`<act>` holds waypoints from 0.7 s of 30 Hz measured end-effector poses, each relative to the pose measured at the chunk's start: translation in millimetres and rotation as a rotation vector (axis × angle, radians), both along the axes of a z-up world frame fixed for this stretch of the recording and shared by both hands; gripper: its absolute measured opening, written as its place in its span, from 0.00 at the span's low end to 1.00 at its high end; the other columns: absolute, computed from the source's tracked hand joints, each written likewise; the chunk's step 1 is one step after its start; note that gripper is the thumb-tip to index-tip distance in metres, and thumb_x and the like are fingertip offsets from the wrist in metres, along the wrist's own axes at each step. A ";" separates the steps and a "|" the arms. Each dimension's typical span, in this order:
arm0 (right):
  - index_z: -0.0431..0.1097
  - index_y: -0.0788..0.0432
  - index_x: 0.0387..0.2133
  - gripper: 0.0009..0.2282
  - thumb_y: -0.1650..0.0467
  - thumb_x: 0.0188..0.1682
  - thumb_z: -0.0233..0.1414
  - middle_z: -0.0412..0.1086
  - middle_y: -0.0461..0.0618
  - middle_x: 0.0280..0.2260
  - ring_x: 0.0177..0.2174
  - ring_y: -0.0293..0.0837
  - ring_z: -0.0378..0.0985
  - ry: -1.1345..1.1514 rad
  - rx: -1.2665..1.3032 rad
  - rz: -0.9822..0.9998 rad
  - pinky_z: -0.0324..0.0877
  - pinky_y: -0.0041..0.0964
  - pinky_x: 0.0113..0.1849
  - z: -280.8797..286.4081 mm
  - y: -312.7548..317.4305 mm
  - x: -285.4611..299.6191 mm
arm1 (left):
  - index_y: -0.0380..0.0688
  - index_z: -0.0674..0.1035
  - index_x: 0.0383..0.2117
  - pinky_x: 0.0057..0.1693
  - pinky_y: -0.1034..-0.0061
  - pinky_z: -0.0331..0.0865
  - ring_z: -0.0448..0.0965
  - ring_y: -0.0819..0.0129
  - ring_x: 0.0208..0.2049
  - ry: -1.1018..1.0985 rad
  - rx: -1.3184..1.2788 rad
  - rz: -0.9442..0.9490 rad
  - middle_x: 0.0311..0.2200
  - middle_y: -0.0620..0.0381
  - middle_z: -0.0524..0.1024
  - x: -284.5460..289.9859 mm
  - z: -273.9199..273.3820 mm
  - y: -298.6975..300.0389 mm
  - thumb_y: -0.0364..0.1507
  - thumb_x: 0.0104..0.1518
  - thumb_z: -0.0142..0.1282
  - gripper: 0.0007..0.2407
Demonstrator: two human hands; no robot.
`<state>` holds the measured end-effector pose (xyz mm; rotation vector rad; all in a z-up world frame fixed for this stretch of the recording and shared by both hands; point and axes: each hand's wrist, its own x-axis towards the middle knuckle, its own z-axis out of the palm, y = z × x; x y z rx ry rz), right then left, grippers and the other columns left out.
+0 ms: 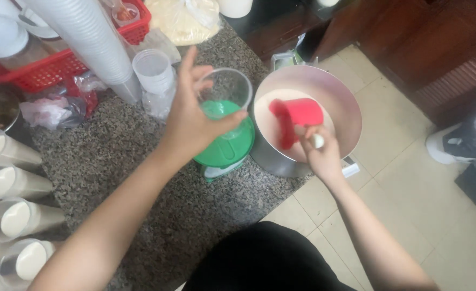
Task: Filling plastic cups with a creamy liquid mixture using a measuring cup and a scale.
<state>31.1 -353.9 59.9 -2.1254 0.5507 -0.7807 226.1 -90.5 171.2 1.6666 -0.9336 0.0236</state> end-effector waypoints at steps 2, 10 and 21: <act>0.64 0.59 0.30 0.04 0.78 0.52 0.51 0.75 0.56 0.47 0.52 0.48 0.79 0.043 0.175 0.208 0.72 0.35 0.51 -0.4 4.8 0.6 | 0.39 0.44 0.73 0.65 0.58 0.70 0.73 0.48 0.62 0.015 0.026 -0.005 0.63 0.35 0.65 -7.0 -8.7 -8.7 0.36 0.48 0.78 0.53; 0.63 0.59 0.37 0.03 0.77 0.54 0.48 0.72 0.57 0.44 0.46 0.53 0.80 -0.153 0.770 0.054 0.80 0.42 0.47 16.2 -2.0 -11.4 | 0.38 0.45 0.71 0.65 0.59 0.68 0.72 0.47 0.62 0.030 0.041 0.018 0.63 0.36 0.64 -23.4 -37.4 -28.8 0.35 0.43 0.80 0.54; 0.57 0.60 0.30 0.07 0.81 0.51 0.47 0.66 0.53 0.37 0.41 0.60 0.83 -0.507 1.012 -0.058 0.83 0.45 0.45 66.8 -29.8 -50.1 | 0.38 0.45 0.71 0.67 0.58 0.65 0.69 0.47 0.64 0.036 0.038 0.049 0.62 0.36 0.64 -31.7 -71.8 -32.2 0.31 0.42 0.79 0.54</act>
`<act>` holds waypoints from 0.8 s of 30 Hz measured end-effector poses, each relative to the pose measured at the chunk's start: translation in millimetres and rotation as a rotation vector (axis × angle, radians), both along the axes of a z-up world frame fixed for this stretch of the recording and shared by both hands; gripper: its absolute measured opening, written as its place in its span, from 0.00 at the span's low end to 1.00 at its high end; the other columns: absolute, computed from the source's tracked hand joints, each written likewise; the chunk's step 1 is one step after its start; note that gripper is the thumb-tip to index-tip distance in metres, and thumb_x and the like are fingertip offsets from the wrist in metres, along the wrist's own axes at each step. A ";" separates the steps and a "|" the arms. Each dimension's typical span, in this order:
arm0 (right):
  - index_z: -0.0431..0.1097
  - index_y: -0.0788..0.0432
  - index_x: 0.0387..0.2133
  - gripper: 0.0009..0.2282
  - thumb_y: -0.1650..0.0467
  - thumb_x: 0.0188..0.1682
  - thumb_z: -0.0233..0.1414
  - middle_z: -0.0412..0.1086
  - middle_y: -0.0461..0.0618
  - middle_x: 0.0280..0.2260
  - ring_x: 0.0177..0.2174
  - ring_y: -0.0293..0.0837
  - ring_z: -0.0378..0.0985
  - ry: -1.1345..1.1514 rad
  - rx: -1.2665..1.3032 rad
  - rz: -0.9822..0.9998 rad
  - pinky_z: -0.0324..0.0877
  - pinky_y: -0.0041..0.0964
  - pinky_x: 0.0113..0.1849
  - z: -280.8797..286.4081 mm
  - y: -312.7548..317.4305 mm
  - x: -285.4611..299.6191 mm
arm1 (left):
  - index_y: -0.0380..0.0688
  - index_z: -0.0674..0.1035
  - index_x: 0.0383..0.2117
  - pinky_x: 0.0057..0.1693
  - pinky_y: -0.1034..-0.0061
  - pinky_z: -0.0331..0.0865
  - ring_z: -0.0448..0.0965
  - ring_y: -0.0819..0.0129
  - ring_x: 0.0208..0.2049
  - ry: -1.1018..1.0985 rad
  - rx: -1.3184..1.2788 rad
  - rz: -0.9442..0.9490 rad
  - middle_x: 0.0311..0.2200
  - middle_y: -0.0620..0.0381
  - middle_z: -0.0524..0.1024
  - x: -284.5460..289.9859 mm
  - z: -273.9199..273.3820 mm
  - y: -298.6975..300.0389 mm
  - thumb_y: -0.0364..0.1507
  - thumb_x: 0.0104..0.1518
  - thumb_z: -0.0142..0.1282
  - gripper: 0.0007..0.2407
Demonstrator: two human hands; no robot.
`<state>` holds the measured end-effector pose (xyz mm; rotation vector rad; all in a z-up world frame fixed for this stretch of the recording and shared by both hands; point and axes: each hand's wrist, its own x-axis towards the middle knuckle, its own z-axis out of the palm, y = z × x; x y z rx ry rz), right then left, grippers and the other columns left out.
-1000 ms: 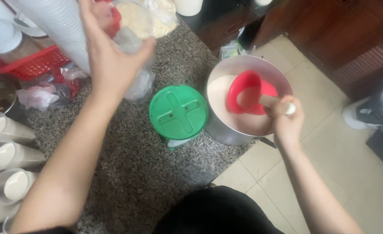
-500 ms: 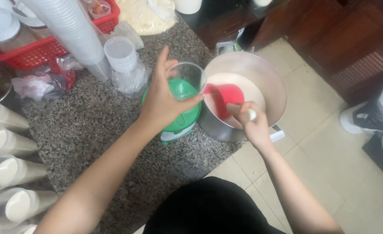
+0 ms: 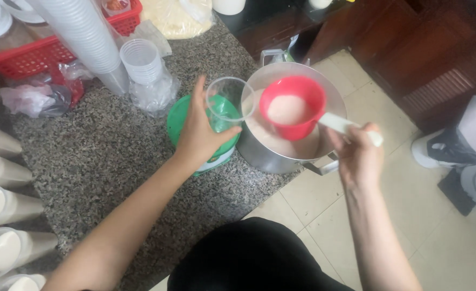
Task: Filling plastic cups with a creamy liquid mixture using a measuring cup and a scale.
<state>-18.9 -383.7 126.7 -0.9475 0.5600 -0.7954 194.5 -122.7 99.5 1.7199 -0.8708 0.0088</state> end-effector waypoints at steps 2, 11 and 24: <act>0.58 0.60 0.32 0.07 0.82 0.53 0.48 0.66 0.51 0.39 0.42 0.51 0.79 -0.132 -0.045 -0.004 0.85 0.49 0.48 13.7 -3.8 -6.3 | 0.39 0.45 0.71 0.64 0.61 0.68 0.70 0.49 0.62 0.099 0.030 0.022 0.62 0.37 0.64 -1.3 -8.1 -0.9 0.30 0.42 0.77 0.52; 0.58 0.61 0.35 0.08 0.81 0.62 0.50 0.67 0.53 0.39 0.46 0.53 0.82 -0.244 -0.243 0.040 0.83 0.47 0.51 107.9 11.7 -17.8 | 0.39 0.46 0.71 0.63 0.62 0.69 0.72 0.50 0.60 0.062 0.030 0.047 0.60 0.38 0.66 -3.9 -19.7 -10.4 0.30 0.44 0.76 0.51; 0.58 0.56 0.45 0.10 0.82 0.59 0.49 0.69 0.52 0.40 0.44 0.48 0.79 -0.147 -0.327 0.073 0.83 0.55 0.56 141.4 58.5 -3.9 | 0.37 0.47 0.70 0.62 0.61 0.69 0.72 0.50 0.59 0.073 0.008 0.067 0.59 0.38 0.67 -3.9 -26.6 -16.9 0.31 0.44 0.76 0.50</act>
